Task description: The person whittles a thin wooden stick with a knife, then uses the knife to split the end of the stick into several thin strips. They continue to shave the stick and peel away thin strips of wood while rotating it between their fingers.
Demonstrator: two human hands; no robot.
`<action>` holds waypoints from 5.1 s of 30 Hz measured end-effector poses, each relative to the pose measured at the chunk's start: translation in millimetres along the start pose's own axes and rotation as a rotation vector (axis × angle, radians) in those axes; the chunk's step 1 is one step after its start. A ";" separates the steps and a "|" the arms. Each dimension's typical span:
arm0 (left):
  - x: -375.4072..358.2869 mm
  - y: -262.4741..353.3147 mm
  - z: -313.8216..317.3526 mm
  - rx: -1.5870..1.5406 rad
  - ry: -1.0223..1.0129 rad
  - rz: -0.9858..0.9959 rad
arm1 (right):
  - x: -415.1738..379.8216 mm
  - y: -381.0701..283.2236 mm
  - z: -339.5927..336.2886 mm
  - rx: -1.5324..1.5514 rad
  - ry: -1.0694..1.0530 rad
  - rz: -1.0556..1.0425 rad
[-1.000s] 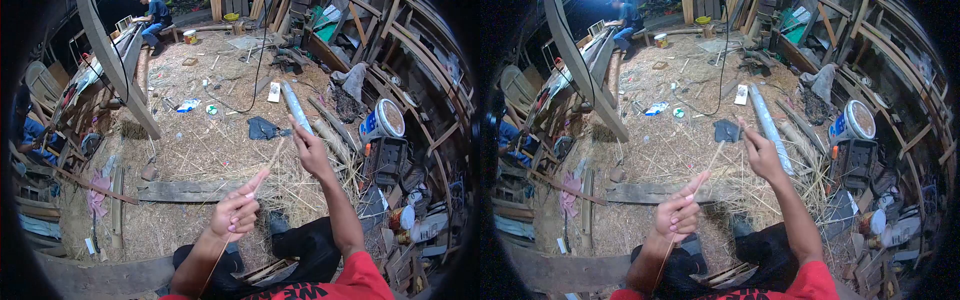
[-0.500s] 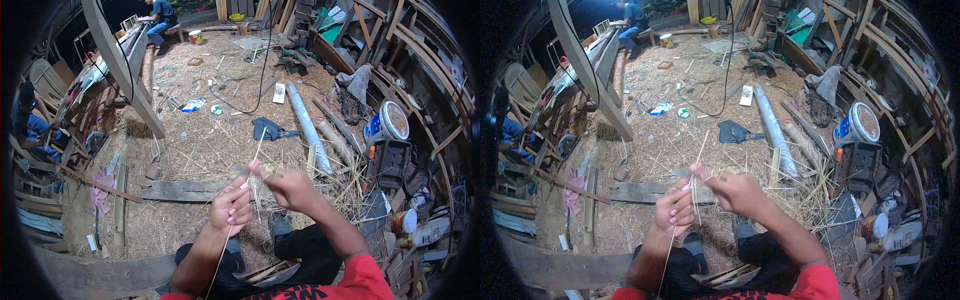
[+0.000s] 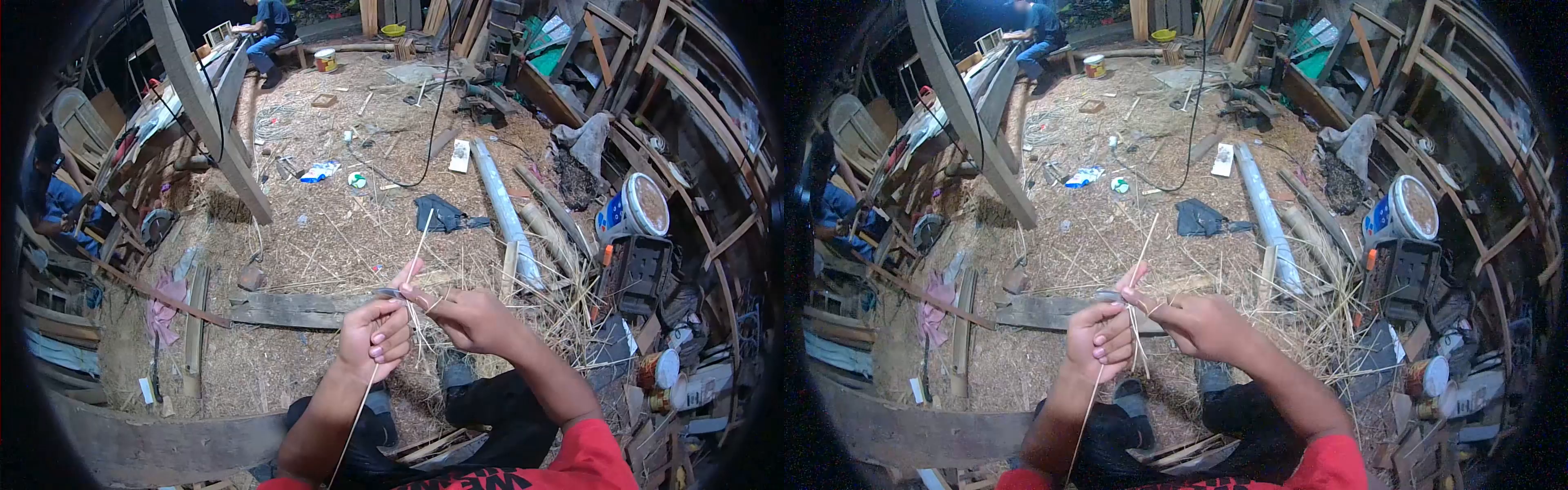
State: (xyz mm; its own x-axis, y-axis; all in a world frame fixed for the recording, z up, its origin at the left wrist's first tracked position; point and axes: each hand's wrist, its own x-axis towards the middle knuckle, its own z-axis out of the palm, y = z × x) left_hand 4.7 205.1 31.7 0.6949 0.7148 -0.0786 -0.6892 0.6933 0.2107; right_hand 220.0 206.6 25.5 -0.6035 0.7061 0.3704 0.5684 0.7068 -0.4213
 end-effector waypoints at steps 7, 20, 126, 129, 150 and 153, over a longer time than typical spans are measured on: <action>-5.8 -4.2 -0.6 0.049 0.001 -0.031 | -1.1 -8.4 -12.4 -0.186 0.026 0.054; 4.7 -11.3 -1.0 0.197 0.056 0.019 | 2.7 40.8 1.6 -0.180 0.210 0.158; 12.8 -17.9 -5.7 0.184 -0.030 -0.067 | 1.6 47.0 -30.4 0.686 0.431 0.484; 15.8 -19.3 -3.0 0.207 0.074 0.005 | -6.8 30.5 -16.3 0.472 0.318 0.213; 12.6 -31.2 10.9 0.624 0.215 0.002 | 10.7 37.5 -23.2 0.864 0.484 0.612; 14.3 -34.1 10.3 0.679 0.232 -0.015 | 10.7 39.6 -17.7 0.884 0.466 0.643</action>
State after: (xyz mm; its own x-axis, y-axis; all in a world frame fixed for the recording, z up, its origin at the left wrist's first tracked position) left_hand 40.3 190.7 33.4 0.5902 0.7588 -0.2756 -0.3478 0.5471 0.7614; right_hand 246.0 242.9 27.5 0.0171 0.9973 0.0708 -0.0012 0.0709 -0.9975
